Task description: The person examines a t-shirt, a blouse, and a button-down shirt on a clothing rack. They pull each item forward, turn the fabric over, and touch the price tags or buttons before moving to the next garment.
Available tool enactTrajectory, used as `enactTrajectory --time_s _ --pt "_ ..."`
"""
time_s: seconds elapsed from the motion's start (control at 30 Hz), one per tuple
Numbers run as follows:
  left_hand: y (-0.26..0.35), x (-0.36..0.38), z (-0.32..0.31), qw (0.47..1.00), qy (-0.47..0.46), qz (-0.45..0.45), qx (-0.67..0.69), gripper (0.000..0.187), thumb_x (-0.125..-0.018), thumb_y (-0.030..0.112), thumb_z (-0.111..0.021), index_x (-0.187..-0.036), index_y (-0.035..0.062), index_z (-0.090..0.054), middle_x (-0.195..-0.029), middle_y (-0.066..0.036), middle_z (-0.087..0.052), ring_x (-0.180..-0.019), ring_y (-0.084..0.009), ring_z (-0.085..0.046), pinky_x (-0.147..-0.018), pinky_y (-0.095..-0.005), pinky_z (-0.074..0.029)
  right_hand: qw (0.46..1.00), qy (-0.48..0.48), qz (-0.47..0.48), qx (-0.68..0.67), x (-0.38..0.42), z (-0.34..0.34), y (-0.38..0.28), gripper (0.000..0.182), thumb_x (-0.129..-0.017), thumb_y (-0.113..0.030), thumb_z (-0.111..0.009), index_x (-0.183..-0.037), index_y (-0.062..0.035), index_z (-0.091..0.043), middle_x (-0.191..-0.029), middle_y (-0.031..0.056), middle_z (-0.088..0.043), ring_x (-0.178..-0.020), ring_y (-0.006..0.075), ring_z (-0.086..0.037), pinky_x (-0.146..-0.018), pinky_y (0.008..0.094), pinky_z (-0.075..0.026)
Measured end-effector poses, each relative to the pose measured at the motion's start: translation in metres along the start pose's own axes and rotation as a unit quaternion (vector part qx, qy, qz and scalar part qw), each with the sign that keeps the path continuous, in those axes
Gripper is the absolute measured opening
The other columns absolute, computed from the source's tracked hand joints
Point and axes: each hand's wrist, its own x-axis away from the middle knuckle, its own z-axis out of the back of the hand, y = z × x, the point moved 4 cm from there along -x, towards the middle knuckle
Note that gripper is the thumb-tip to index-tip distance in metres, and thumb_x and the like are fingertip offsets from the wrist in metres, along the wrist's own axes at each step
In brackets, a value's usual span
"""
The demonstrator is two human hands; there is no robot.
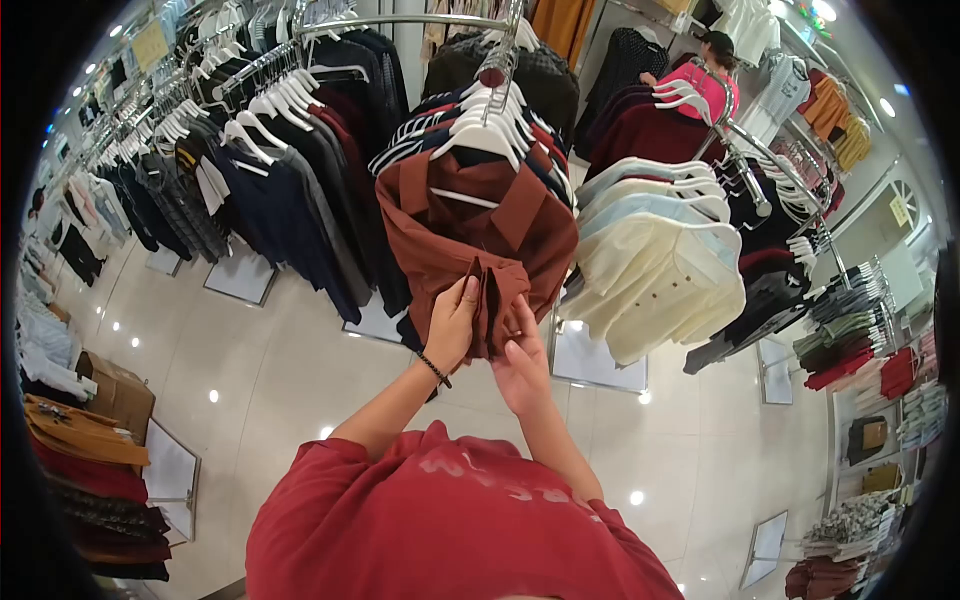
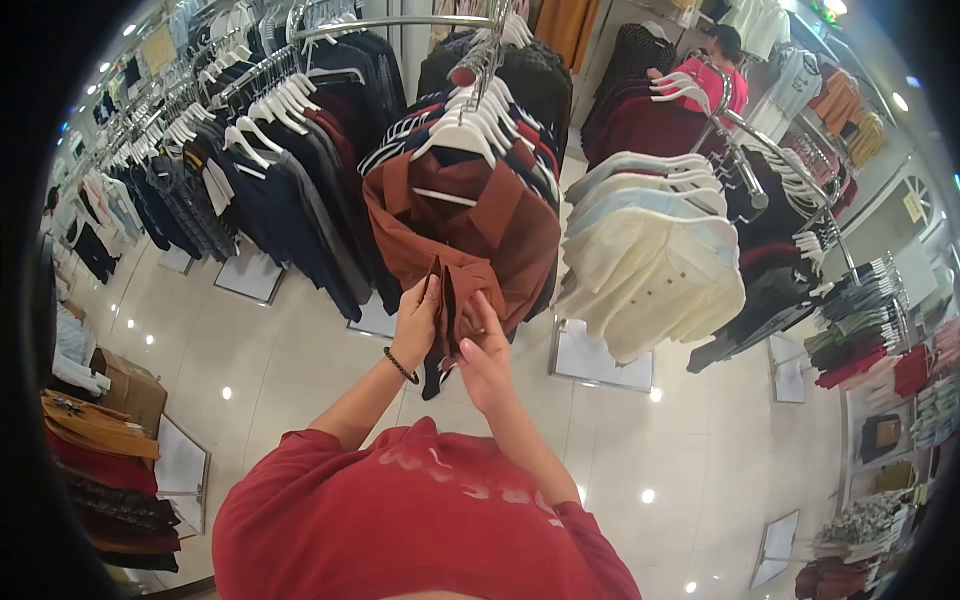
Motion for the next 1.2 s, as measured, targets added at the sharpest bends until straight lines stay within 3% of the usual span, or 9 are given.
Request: enactTrajectory --time_s 0.17,0.3,0.4,0.63,0.77,0.87,1.0,1.1,1.2 --pt "0.009 0.001 -0.017 0.995 -0.023 0.037 0.085 0.033 -0.097 0.022 -0.040 -0.120 0.0019 -0.051 -0.084 0.000 -0.059 -0.069 -0.0029 -0.047 -0.060 -0.0169 -0.040 0.989 0.024 0.023 0.146 -0.015 -0.004 -0.025 0.074 -0.074 -0.001 -0.063 -0.138 -0.0018 -0.025 -0.128 0.0082 -0.043 -0.117 0.0188 -0.044 -0.098 0.0321 -0.035" --pt "0.014 -0.008 -0.024 0.997 -0.062 -0.049 -0.020 0.038 -0.091 0.001 -0.038 -0.129 0.0010 -0.044 -0.114 -0.008 -0.056 -0.098 -0.0087 -0.052 -0.084 -0.0193 -0.041 0.971 0.063 0.082 0.218 -0.017 0.001 -0.035 0.070 -0.072 0.005 -0.061 -0.134 -0.0006 -0.031 -0.124 0.0091 -0.046 -0.112 0.0156 -0.047 -0.091 0.0301 -0.041" --pt "0.023 -0.008 -0.028 0.993 -0.102 -0.051 -0.015 0.046 -0.085 -0.009 -0.039 -0.130 0.0004 -0.043 -0.121 -0.010 -0.053 -0.108 -0.0112 -0.049 -0.093 -0.0223 -0.037 0.985 0.123 0.042 0.116 -0.021 0.010 -0.040 0.056 -0.075 0.008 -0.059 -0.126 -0.0002 -0.039 -0.114 0.0096 -0.053 -0.107 0.0146 -0.051 -0.090 0.0282 -0.042" --pt "0.022 -0.025 -0.014 0.993 -0.073 0.071 0.058 0.031 -0.083 -0.005 -0.054 -0.114 -0.0011 -0.057 -0.102 -0.006 -0.063 -0.086 -0.0076 -0.057 -0.075 -0.0210 -0.047 0.972 0.113 0.057 0.197 -0.033 0.005 -0.040 0.028 -0.077 0.005 -0.062 -0.103 -0.0011 -0.055 -0.093 0.0025 -0.059 -0.087 0.0075 -0.055 -0.079 0.0212 -0.042" --pt "0.023 -0.030 -0.005 0.992 -0.002 -0.004 0.126 0.013 -0.085 -0.003 -0.054 -0.096 -0.0031 -0.060 -0.088 -0.004 -0.063 -0.072 -0.0058 -0.057 -0.059 -0.0197 -0.048 0.983 0.087 0.034 0.158 -0.039 0.014 -0.031 0.024 -0.076 0.005 -0.061 -0.098 -0.0013 -0.055 -0.088 0.0020 -0.059 -0.079 0.0065 -0.056 -0.072 0.0191 -0.044" --pt "0.020 -0.033 0.006 0.987 -0.010 -0.016 0.158 0.009 -0.088 0.005 -0.053 -0.084 -0.0011 -0.058 -0.077 -0.002 -0.060 -0.066 -0.0056 -0.055 -0.055 -0.0194 -0.045 0.991 0.096 0.039 0.086 -0.047 0.000 -0.029 0.027 -0.077 0.005 -0.060 -0.102 -0.0013 -0.052 -0.087 0.0024 -0.059 -0.081 0.0075 -0.058 -0.071 0.0189 -0.044" --pt "0.021 -0.033 0.019 0.985 -0.002 0.059 0.160 0.038 -0.092 0.035 -0.050 -0.071 0.0029 -0.053 -0.061 -0.003 -0.053 -0.053 -0.0087 -0.050 -0.048 -0.0221 -0.041 0.993 0.090 0.037 0.060 -0.052 -0.012 -0.026 0.032 -0.079 0.001 -0.057 -0.109 -0.0013 -0.046 -0.095 0.0059 -0.057 -0.083 0.0106 -0.058 -0.070 0.0206 -0.046" --pt "0.018 -0.031 0.022 0.935 0.082 0.147 0.312 0.050 -0.090 0.049 -0.046 -0.067 0.0042 -0.049 -0.060 -0.003 -0.051 -0.052 -0.0101 -0.050 -0.047 -0.0243 -0.042 0.996 0.032 0.075 0.021 -0.057 -0.015 -0.027 0.030 -0.082 -0.006 -0.054 -0.110 -0.0016 -0.046 -0.098 0.0072 -0.055 -0.083 0.0125 -0.057 -0.071 0.0223 -0.047" --pt "0.027 -0.031 0.032 0.978 -0.094 0.044 0.178 0.064 -0.082 0.064 -0.046 -0.073 0.0009 -0.053 -0.066 -0.004 -0.055 -0.057 -0.0098 -0.052 -0.052 -0.0219 -0.041 0.994 0.080 0.078 0.007 -0.060 -0.019 -0.029 0.029 -0.083 -0.012 -0.053 -0.110 -0.0022 -0.046 -0.097 0.0074 -0.055 -0.083 0.0136 -0.055 -0.074 0.0237 -0.046"
